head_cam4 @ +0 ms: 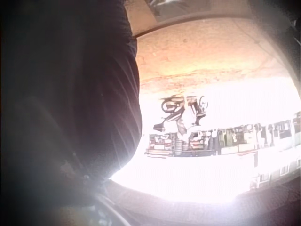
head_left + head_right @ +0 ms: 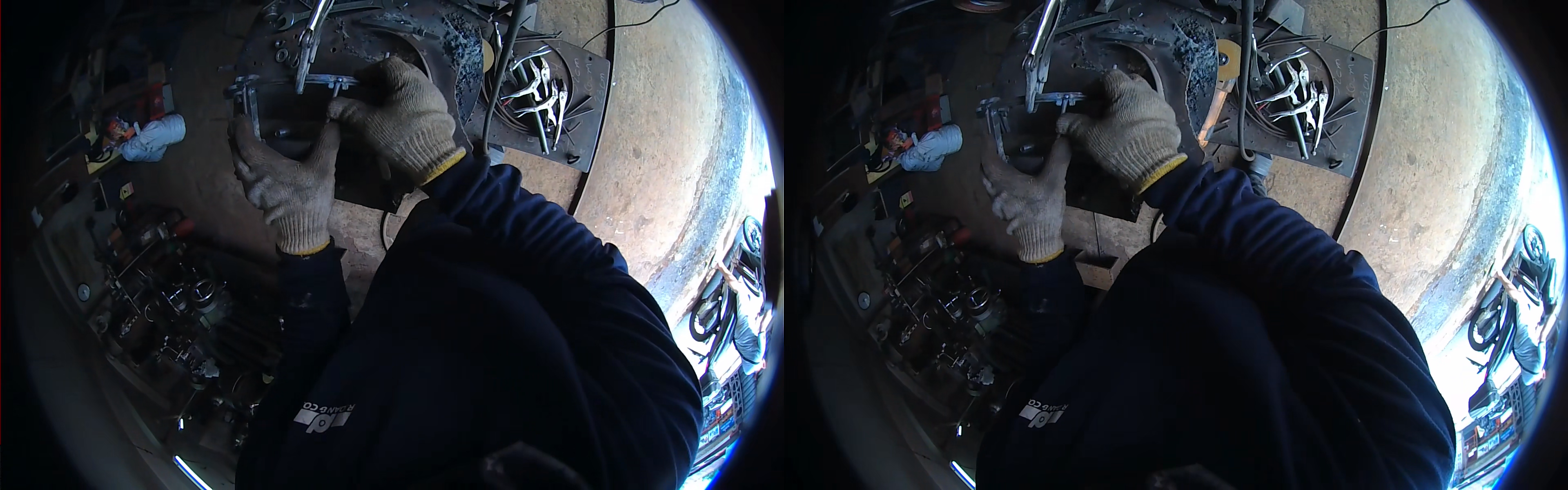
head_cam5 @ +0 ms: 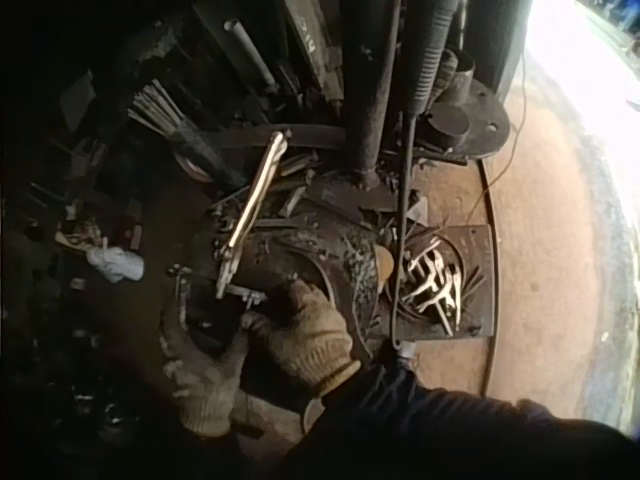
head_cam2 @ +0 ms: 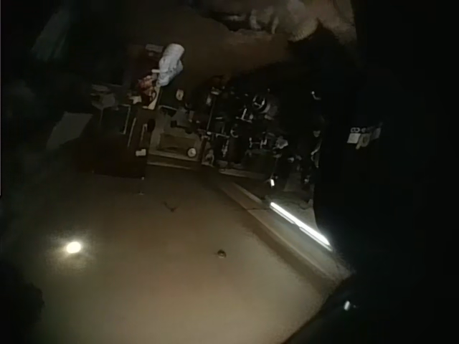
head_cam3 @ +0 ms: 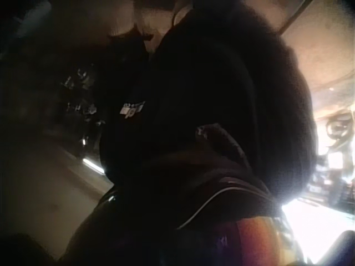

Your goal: The person assembles a metal structure by aligning curved pipes and flat plates, using a welding torch to join the components while wearing protective gloves. The person subsequently uses a wrench to tighten bolts on the assembled frame.

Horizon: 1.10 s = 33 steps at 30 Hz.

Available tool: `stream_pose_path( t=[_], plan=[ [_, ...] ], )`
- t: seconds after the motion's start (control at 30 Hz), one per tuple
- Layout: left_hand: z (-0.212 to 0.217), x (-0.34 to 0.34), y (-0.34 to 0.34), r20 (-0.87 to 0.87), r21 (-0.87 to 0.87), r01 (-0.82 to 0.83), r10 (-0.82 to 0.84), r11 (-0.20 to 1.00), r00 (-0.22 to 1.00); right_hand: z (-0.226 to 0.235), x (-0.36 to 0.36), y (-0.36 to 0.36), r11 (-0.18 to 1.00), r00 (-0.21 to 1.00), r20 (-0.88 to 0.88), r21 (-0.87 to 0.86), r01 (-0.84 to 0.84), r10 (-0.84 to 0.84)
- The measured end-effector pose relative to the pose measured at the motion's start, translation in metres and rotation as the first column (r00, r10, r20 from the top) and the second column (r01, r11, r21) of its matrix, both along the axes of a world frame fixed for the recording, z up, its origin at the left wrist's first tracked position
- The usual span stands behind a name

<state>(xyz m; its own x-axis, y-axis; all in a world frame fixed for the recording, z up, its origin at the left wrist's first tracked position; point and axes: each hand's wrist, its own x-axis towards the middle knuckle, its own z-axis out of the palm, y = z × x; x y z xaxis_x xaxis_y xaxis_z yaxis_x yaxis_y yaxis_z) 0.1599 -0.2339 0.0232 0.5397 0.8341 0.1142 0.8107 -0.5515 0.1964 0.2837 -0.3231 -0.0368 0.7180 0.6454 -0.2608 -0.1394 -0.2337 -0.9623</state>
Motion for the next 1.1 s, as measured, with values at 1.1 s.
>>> stream_pose_path(
  t=[1.1],
  plan=[
    [-0.008,-0.005,0.000,0.065,0.068,0.050,-0.054,0.996,0.996,-0.017,0.018,-0.074,0.974,0.994,-0.021,0.202,-0.099,0.106]
  ],
)
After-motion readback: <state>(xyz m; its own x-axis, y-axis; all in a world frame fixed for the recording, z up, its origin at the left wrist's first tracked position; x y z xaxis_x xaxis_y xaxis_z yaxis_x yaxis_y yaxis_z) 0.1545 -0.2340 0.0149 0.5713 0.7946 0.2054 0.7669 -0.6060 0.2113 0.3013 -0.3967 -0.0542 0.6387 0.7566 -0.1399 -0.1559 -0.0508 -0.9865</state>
